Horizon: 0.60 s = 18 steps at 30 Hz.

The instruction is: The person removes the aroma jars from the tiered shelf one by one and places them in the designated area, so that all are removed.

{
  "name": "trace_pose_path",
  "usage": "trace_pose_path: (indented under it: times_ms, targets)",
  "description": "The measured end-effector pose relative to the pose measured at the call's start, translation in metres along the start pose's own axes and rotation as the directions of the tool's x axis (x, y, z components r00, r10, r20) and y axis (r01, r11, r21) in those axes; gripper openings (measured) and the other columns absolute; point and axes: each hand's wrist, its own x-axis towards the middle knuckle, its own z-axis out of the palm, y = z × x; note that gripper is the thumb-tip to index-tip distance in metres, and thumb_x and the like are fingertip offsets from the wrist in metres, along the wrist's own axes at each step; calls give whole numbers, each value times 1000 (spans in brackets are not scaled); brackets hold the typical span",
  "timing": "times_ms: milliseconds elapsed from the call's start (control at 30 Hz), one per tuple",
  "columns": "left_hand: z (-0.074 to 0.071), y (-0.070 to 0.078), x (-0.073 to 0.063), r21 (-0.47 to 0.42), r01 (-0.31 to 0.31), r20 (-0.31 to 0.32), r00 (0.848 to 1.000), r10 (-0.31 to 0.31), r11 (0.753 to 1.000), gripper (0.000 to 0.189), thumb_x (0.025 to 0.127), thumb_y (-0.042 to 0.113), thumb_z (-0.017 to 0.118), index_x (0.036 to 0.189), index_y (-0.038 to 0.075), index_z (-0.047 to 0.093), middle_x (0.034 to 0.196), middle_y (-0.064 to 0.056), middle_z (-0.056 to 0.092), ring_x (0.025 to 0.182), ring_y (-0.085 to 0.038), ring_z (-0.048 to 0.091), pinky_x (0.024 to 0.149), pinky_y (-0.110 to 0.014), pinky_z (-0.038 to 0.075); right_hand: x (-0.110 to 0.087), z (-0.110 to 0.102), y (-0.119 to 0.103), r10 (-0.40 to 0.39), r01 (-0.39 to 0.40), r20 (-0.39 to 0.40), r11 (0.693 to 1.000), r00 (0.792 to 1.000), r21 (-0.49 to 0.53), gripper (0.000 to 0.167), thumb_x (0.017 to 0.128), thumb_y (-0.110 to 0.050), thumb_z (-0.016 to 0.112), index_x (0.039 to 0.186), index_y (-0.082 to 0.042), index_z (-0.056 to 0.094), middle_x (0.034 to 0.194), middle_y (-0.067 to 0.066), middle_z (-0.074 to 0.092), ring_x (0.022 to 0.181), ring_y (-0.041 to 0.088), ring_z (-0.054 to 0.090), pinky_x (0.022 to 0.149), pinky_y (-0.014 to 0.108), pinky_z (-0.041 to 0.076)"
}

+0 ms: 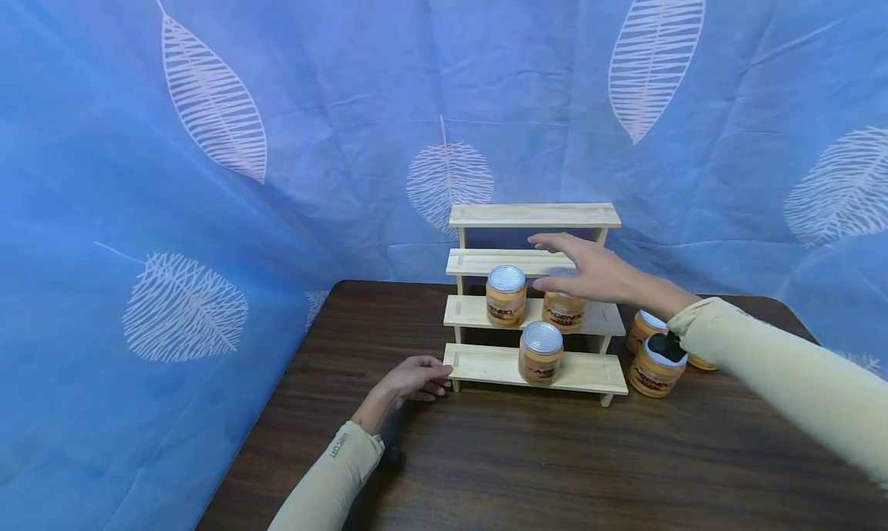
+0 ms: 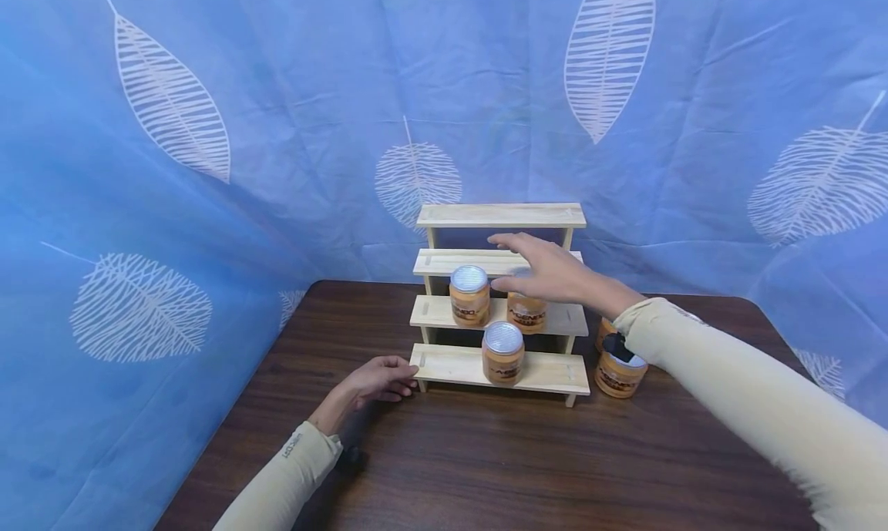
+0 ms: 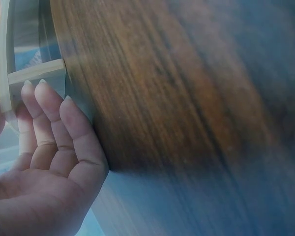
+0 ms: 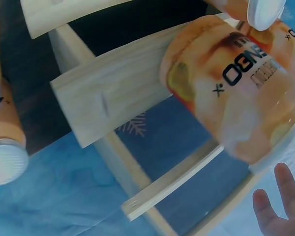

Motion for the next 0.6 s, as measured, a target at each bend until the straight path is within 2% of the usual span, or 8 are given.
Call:
trace_pose_path:
  times_ms: [333,500,600]
  targets:
    - [0,1,0,-1,3,-16,1000,-3,1000,24,98,33,66,102,9,65,96,-5,72,76,-11,67,73,-32,56,18,17,-10,-35,50,94,987,995,-155,77,92,-47,71,154,-15,38,143,18,55,125,40,57,97,61,46]
    - [0,3,-2,-8,3,-10,1000,-3,1000,26,97,34,66,103,9,65,94,-4,72,77,-11,68,75,-33,57,27,27,-13,-34,57,131,982,991,-181,80,89,-46,74,153,-12,39,144,16,55,130,37,55,101,58,46]
    - [0,2,-1,-9,5,-9,1000,-5,1000,26,97,33,67,104,8,65,94,-4,72,77,-11,68,74,-33,57,31,33,-15,-30,55,144,983,989,-174,80,88,-44,76,152,-12,41,141,14,58,127,35,58,98,56,48]
